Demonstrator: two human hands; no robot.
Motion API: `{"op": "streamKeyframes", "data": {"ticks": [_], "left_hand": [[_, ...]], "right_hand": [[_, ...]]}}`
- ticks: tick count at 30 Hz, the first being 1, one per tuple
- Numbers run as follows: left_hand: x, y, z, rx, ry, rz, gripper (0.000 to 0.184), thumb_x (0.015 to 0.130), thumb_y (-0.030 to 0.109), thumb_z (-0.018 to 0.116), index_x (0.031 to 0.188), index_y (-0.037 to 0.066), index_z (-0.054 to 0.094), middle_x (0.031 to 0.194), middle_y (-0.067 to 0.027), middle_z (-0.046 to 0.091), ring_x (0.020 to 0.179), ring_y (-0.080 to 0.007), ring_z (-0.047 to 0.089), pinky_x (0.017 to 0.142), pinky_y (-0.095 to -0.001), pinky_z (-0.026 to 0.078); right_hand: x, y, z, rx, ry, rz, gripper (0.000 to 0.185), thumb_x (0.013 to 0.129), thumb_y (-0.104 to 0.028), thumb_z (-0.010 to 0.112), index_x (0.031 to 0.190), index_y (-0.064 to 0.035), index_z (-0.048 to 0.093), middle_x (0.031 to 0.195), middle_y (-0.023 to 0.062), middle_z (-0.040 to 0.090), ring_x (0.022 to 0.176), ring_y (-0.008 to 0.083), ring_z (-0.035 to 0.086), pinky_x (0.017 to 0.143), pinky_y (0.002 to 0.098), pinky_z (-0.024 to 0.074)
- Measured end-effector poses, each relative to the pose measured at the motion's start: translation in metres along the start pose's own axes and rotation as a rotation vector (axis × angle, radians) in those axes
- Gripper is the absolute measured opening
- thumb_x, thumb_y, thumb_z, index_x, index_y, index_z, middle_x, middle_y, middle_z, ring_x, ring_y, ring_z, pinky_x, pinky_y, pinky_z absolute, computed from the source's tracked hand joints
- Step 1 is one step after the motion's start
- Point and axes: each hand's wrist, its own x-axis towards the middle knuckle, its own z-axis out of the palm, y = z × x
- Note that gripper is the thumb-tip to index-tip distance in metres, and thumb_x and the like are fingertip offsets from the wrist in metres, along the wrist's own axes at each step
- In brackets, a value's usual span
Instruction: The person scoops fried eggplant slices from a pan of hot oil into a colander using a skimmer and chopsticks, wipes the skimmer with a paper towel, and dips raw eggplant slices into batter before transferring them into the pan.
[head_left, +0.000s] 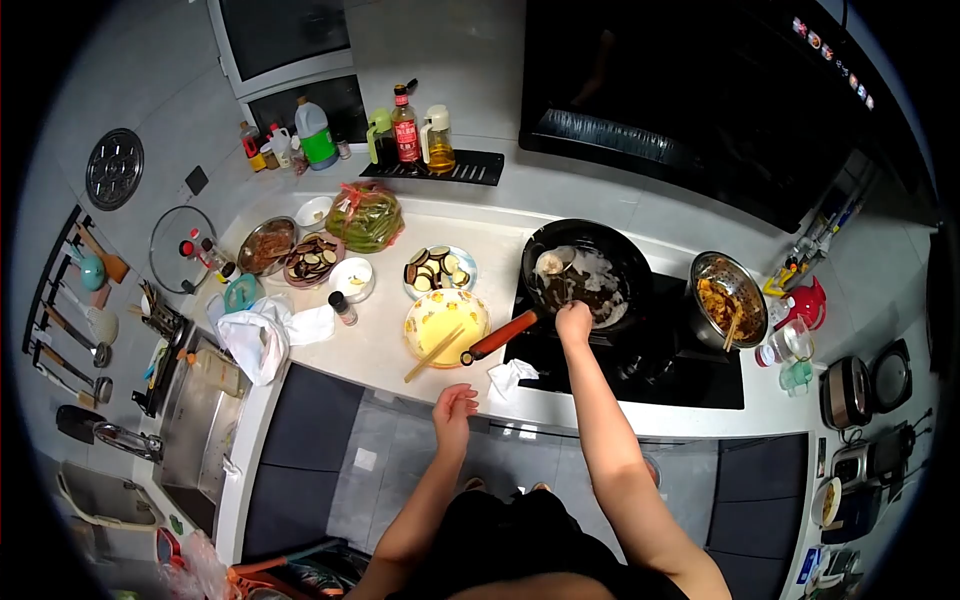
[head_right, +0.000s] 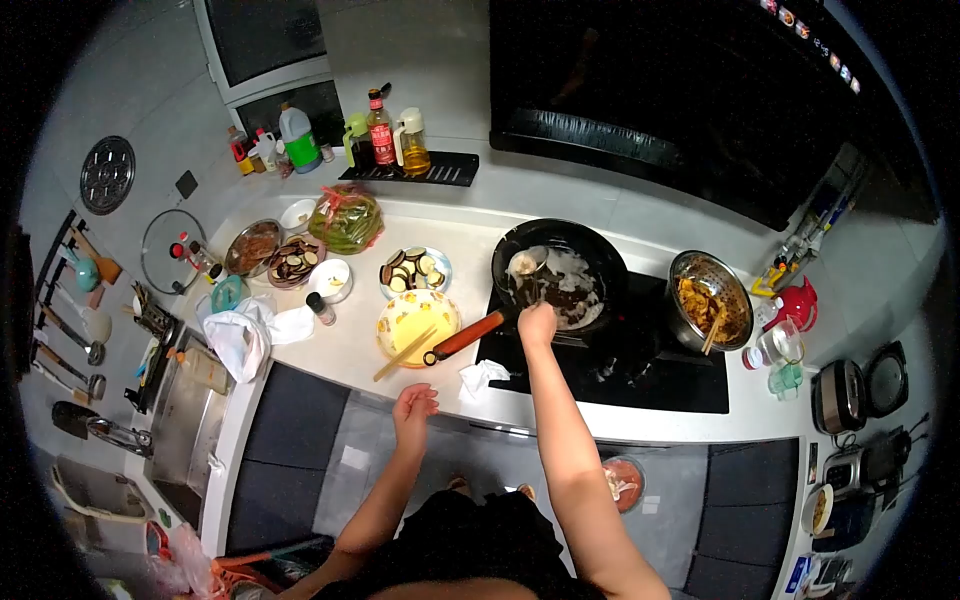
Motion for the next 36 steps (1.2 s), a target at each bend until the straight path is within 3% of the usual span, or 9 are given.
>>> {"op": "streamKeyframes", "data": {"ticks": [6, 9, 10, 13, 17, 22, 25, 29, 36], "left_hand": [[-0.001, 0.003, 0.000, -0.001, -0.013, 0.000, 0.017, 0.085, 0.004, 0.042, 0.098, 0.002, 0.053, 0.085, -0.0059, 0.058, 0.068, -0.0095, 0.052, 0.062, -0.0202, 0.044], [-0.001, 0.002, 0.005, -0.019, -0.043, -0.020, 0.018, 0.085, 0.003, 0.039, 0.097, 0.002, 0.053, 0.085, -0.0053, 0.058, 0.069, -0.0087, 0.051, 0.062, -0.0193, 0.043], [-0.002, 0.001, 0.007, -0.029, -0.055, -0.028, 0.018, 0.086, 0.002, 0.038, 0.097, 0.002, 0.053, 0.084, -0.0051, 0.057, 0.069, -0.0084, 0.051, 0.062, -0.0188, 0.042], [-0.004, 0.004, 0.015, -0.004, -0.073, -0.038, 0.018, 0.086, 0.002, 0.038, 0.097, 0.002, 0.053, 0.084, -0.0049, 0.057, 0.068, -0.0080, 0.051, 0.062, -0.0187, 0.042], [-0.005, 0.000, 0.025, -0.017, -0.090, -0.039, 0.017, 0.087, 0.003, 0.038, 0.096, 0.002, 0.053, 0.083, -0.0046, 0.057, 0.068, -0.0075, 0.050, 0.062, -0.0186, 0.042], [-0.006, -0.006, 0.032, -0.019, -0.126, -0.038, 0.016, 0.088, 0.005, 0.038, 0.095, 0.002, 0.053, 0.082, -0.0042, 0.057, 0.068, -0.0072, 0.050, 0.062, -0.0186, 0.041], [-0.006, -0.015, 0.035, -0.009, -0.133, -0.048, 0.016, 0.088, 0.006, 0.039, 0.096, 0.002, 0.053, 0.082, -0.0040, 0.057, 0.068, -0.0074, 0.050, 0.062, -0.0191, 0.042], [-0.008, -0.014, 0.047, 0.026, -0.147, -0.055, 0.016, 0.087, 0.007, 0.040, 0.097, 0.003, 0.052, 0.085, -0.0044, 0.057, 0.069, -0.0076, 0.050, 0.063, -0.0189, 0.042], [-0.009, -0.020, 0.065, 0.028, -0.176, -0.034, 0.016, 0.089, 0.008, 0.039, 0.097, 0.003, 0.052, 0.084, -0.0042, 0.057, 0.069, -0.0082, 0.051, 0.063, -0.0195, 0.043]], "right_hand": [[-0.021, 0.016, 0.009, 0.135, 0.053, -0.095, 0.024, 0.079, -0.015, 0.046, 0.083, 0.0039, 0.060, 0.078, 0.0258, 0.057, 0.079, 0.0405, 0.055, 0.071, 0.0417, 0.0436], [-0.029, 0.036, 0.016, 0.301, -0.043, -0.048, 0.021, 0.083, -0.010, 0.043, 0.082, 0.0041, 0.059, 0.062, 0.0084, 0.058, 0.052, 0.0169, 0.053, 0.053, 0.0273, 0.0428], [-0.033, 0.043, 0.013, 0.487, -0.160, 0.113, 0.018, 0.085, -0.010, 0.041, 0.081, -0.0011, 0.056, 0.056, -0.0007, 0.048, 0.043, 0.0067, 0.038, 0.040, 0.0214, 0.0323], [-0.061, 0.011, -0.032, 0.872, -0.321, 0.416, 0.014, 0.086, -0.010, 0.040, 0.083, -0.0039, 0.053, 0.055, -0.0021, 0.046, 0.040, 0.0059, 0.034, 0.035, 0.0200, 0.0258], [-0.067, 0.020, -0.046, 1.109, -0.385, 0.538, 0.014, 0.087, -0.011, 0.039, 0.089, -0.0033, 0.051, 0.054, -0.0029, 0.044, 0.037, 0.0042, 0.030, 0.033, 0.0189, 0.0219], [-0.064, 0.041, -0.072, 0.942, -0.216, 0.381, 0.016, 0.086, -0.017, 0.044, 0.085, -0.0060, 0.055, 0.050, -0.0043, 0.042, 0.035, 0.0042, 0.029, 0.031, 0.0188, 0.0189], [-0.042, 0.075, -0.089, 0.664, -0.048, 0.154, 0.021, 0.084, -0.018, 0.049, 0.078, -0.0028, 0.062, 0.050, -0.0037, 0.044, 0.041, 0.0043, 0.037, 0.038, 0.0191, 0.0275], [-0.016, 0.117, -0.121, 0.223, 0.052, 0.009, 0.024, 0.079, -0.022, 0.055, 0.077, 0.0005, 0.064, 0.063, 0.0118, 0.061, 0.057, 0.0173, 0.058, 0.055, 0.0298, 0.0433], [-0.016, 0.095, -0.163, -0.128, 0.056, -0.046, 0.021, 0.077, -0.025, 0.056, 0.075, -0.0059, 0.065, 0.063, 0.0153, 0.059, 0.060, 0.0295, 0.058, 0.056, 0.0346, 0.0448]]}}
